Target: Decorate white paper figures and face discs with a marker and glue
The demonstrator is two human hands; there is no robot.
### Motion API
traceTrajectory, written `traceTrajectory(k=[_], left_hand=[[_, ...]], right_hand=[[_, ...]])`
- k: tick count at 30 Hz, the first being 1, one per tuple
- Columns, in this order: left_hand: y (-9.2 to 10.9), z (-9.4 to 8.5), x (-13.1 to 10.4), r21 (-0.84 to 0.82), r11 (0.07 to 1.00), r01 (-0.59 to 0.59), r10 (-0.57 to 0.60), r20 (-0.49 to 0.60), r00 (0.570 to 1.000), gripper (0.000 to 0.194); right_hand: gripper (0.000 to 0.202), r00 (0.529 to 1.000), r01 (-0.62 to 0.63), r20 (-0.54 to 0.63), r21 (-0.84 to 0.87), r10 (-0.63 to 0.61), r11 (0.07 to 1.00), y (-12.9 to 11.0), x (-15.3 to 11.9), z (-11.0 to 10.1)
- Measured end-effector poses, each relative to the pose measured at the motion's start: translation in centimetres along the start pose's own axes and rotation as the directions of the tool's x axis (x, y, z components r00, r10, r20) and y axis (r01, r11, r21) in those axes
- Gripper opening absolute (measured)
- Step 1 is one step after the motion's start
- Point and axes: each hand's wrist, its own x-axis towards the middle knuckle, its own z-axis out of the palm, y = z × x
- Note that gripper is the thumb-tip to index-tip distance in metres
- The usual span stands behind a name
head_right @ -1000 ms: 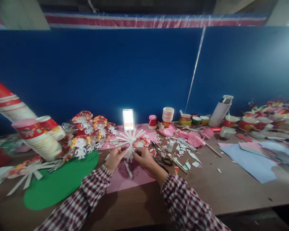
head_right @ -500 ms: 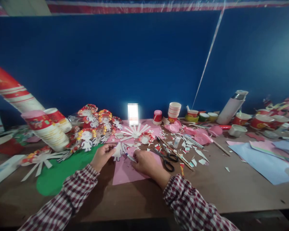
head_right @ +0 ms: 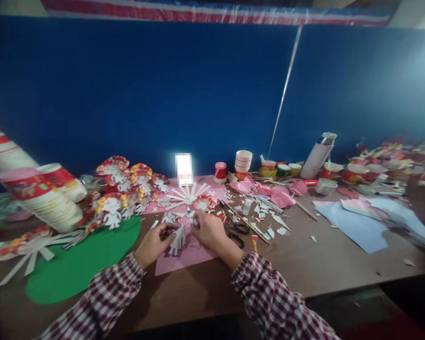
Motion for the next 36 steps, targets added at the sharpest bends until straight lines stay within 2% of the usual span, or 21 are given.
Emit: traceTrajectory(k=[4,6,8,12,15,19,21,23,26,29,32,36], left_hand=[[0.6,1.1,0.1,0.032,0.999,-0.026,0.024,0.064,0.998,0.030],[0.8,1.6,0.1,0.094,0.995,-0.034,0.026,0.080,0.996,0.029],[0.9,1.9,0.1,0.206,0.975,-0.083,0.068,0.079,0.994,0.026],[0.9,1.9,-0.3,0.466,0.841,-0.274,0.269,0.079,0.960,0.021],[1.0,1.2,-1.0,0.568,0.737,-0.367,0.365,0.123,0.923,0.021],[1.4,0.1,-1.8,0.598,0.624,-0.504,0.403,0.307,0.862,0.023],[1.5,0.0,-1.8,0.583,0.576,-0.573,0.388,0.421,0.820,0.024],[1.6,0.1,-1.7,0.576,0.556,-0.599,0.351,0.490,0.798,0.021],[1.8,0.7,-1.4,0.607,0.520,-0.601,0.314,0.519,0.795,0.018],[2.4,1.2,-1.4,0.667,0.464,-0.583,0.283,0.512,0.811,0.020],[3.0,1.7,-1.6,0.718,0.451,-0.530,0.251,0.467,0.848,0.021],[3.6,2.3,-1.6,0.740,0.472,-0.479,0.215,0.430,0.877,0.021]], right_hand=[[0.016,0.998,-0.024,-0.058,0.135,0.032,0.991,1.5,-0.6,-1.7],[0.014,0.999,-0.011,-0.026,0.282,0.020,0.959,2.1,-1.3,-2.2],[0.017,0.999,-0.028,0.035,0.463,0.013,0.886,2.3,-2.2,-2.5],[0.023,0.990,-0.116,0.140,0.659,0.030,0.743,1.7,-3.4,-3.5],[0.024,0.988,-0.133,0.145,0.684,0.045,0.717,1.4,-3.6,-4.3],[0.026,0.994,-0.085,0.109,0.725,0.008,0.683,1.4,-3.2,-4.0],[0.029,0.997,-0.039,0.068,0.754,-0.019,0.655,1.5,-2.8,-3.3],[0.028,1.000,-0.008,0.001,0.776,0.012,0.631,1.4,-2.2,-2.8],[0.020,0.991,-0.026,-0.060,0.792,0.121,0.609,1.0,-1.4,-2.4],[0.024,0.971,-0.022,-0.135,0.775,0.199,0.632,0.9,-0.6,-2.4],[0.027,0.957,-0.006,-0.188,0.749,0.222,0.662,0.9,-0.1,-2.1],[0.030,0.961,-0.015,-0.180,0.725,0.212,0.688,0.9,0.2,-1.1]])
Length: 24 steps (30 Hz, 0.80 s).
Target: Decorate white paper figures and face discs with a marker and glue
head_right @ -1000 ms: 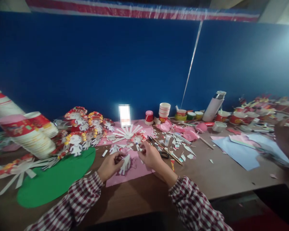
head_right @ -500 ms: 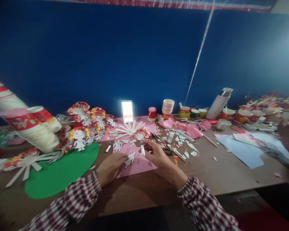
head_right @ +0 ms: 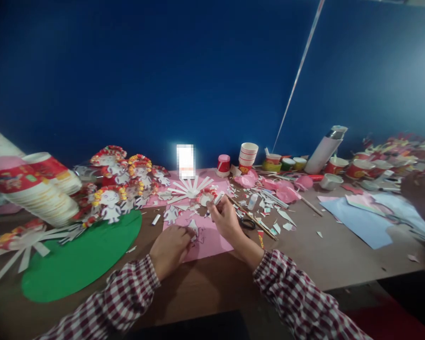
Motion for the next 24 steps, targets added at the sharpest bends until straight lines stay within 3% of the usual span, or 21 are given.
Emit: traceTrajectory(k=[5,11,18,24], left_hand=[[0.2,0.3,0.1,-0.059,0.998,0.038,-0.041,-0.040,0.998,0.021],[-0.1,1.4,-0.1,-0.129,0.991,0.046,-0.064,-0.140,0.988,0.019],[-0.3,1.8,-0.2,-0.132,0.991,0.024,-0.046,-0.160,0.986,0.023],[-0.3,2.2,-0.4,-0.178,0.983,0.036,-0.071,-0.199,0.977,0.019]], right_hand=[[0.035,0.997,-0.068,-0.022,0.019,0.068,0.998,1.4,-0.3,0.6],[0.040,0.968,-0.246,0.067,0.113,0.240,0.963,2.6,-0.5,0.8],[0.014,0.987,-0.058,0.145,-0.108,0.073,0.992,1.5,-0.5,1.5],[0.014,0.992,-0.080,0.078,-0.237,0.101,0.968,2.1,-0.8,1.5]])
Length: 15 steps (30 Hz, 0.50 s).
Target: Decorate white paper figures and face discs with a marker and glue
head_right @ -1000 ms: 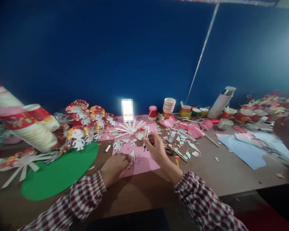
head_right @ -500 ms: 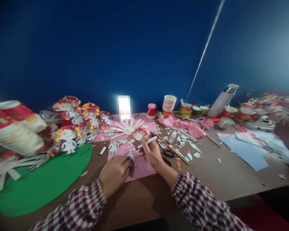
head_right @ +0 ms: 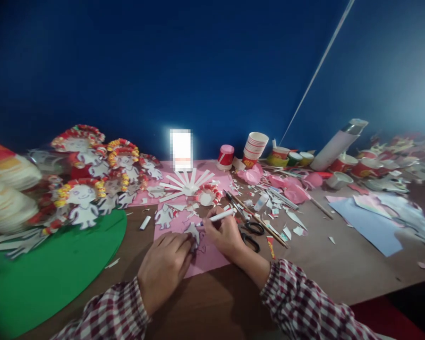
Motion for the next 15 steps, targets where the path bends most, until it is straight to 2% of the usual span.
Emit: traceTrajectory(k=[7,15], left_hand=[[-0.18,0.23,-0.11,-0.013,1.000,-0.001,0.001,-0.015,1.000,0.019],[-0.12,0.18,-0.09,0.001,1.000,-0.016,0.016,-0.031,0.999,0.017]], right_hand=[[0.009,0.998,0.045,0.037,-0.094,-0.042,0.995,0.18,0.00,-0.03],[0.011,0.998,0.022,0.067,-0.162,-0.011,0.987,0.03,-0.18,-0.08]])
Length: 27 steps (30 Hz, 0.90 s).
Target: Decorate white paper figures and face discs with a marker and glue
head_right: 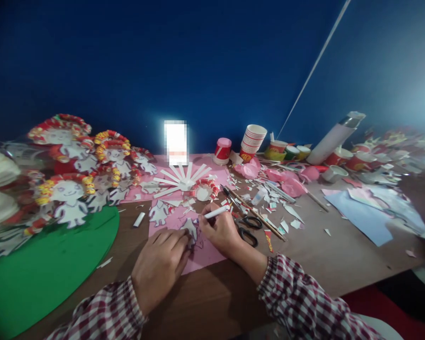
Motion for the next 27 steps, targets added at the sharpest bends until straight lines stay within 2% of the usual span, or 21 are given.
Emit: traceTrajectory(k=[9,14,27], left_hand=[[0.00,0.16,-0.12,0.010,1.000,-0.011,0.011,0.003,1.000,0.017],[0.27,-0.16,-0.08,0.018,0.999,0.029,-0.030,0.021,0.999,0.016],[0.39,-0.23,-0.09,0.023,0.999,0.023,-0.024,0.033,0.999,0.016]], right_hand=[[0.013,1.000,0.017,-0.006,0.008,-0.016,1.000,0.45,-0.05,0.16],[0.012,0.999,0.047,-0.004,-0.008,-0.047,0.999,0.51,0.00,0.09],[0.011,0.999,0.038,-0.007,-0.004,-0.038,0.999,0.48,-0.04,0.11]])
